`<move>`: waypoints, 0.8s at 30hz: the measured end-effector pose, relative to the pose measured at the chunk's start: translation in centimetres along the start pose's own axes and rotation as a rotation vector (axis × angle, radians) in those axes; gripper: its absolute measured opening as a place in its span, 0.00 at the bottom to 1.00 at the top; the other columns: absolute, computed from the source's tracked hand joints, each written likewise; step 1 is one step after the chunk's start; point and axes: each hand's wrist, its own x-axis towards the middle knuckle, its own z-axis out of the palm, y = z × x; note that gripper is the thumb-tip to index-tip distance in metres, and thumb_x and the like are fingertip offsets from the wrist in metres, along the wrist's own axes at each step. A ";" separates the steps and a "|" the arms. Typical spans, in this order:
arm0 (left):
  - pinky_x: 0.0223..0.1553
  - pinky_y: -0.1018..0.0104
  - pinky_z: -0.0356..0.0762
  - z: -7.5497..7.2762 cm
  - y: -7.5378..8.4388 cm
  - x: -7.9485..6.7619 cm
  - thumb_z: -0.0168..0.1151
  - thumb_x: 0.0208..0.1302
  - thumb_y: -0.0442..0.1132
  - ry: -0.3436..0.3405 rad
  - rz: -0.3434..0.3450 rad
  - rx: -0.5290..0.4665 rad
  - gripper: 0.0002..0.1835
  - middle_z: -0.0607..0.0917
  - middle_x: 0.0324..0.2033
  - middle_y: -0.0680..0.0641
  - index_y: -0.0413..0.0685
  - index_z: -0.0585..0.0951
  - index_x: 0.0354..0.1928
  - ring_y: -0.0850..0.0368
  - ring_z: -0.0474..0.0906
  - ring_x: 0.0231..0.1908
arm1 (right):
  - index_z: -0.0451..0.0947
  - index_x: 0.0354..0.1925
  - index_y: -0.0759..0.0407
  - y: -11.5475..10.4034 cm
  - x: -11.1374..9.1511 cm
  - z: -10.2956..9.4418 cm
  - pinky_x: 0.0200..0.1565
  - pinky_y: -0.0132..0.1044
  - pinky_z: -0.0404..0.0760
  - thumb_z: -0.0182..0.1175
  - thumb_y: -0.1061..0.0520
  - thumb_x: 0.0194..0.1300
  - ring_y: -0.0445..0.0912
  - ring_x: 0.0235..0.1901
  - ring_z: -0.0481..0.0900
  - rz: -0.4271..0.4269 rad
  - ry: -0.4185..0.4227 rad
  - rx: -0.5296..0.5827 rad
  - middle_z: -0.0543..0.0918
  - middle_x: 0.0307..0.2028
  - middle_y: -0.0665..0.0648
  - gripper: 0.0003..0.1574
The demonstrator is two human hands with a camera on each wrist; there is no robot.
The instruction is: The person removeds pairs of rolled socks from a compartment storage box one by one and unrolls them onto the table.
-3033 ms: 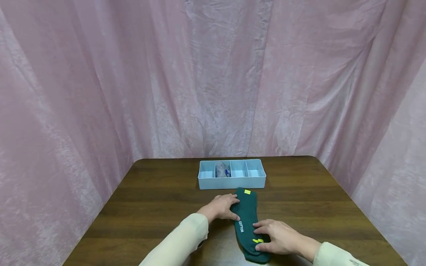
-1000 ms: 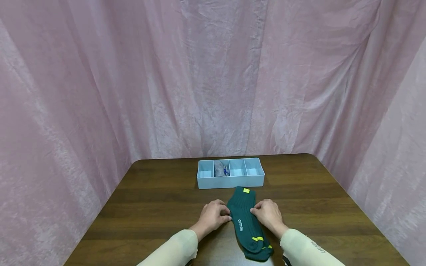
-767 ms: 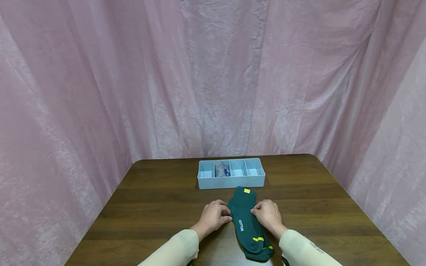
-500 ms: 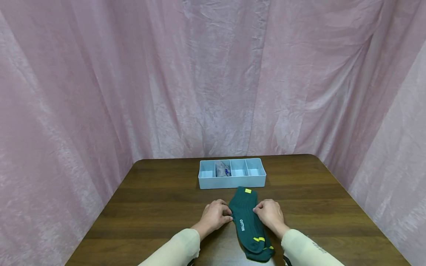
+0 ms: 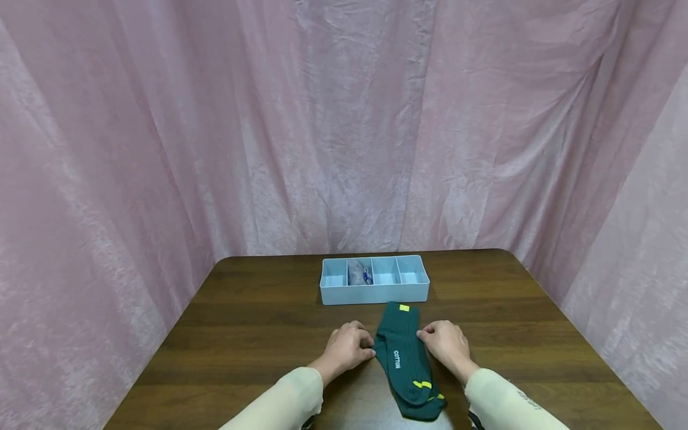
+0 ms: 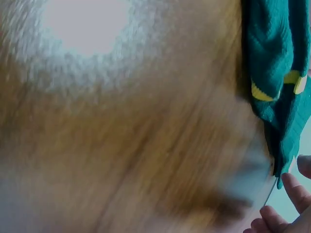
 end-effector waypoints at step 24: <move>0.54 0.51 0.71 0.1 0.3 0.2 0.71 0.61 0.48 -0.023 0.019 0.027 0.11 0.81 0.48 0.51 0.56 0.89 0.44 0.52 0.74 0.52 | 0.84 0.45 0.66 0.1 0.2 1.0 0.49 0.57 0.76 0.66 0.56 0.64 0.57 0.44 0.79 0.077 -0.064 0.082 0.84 0.44 0.64 0.16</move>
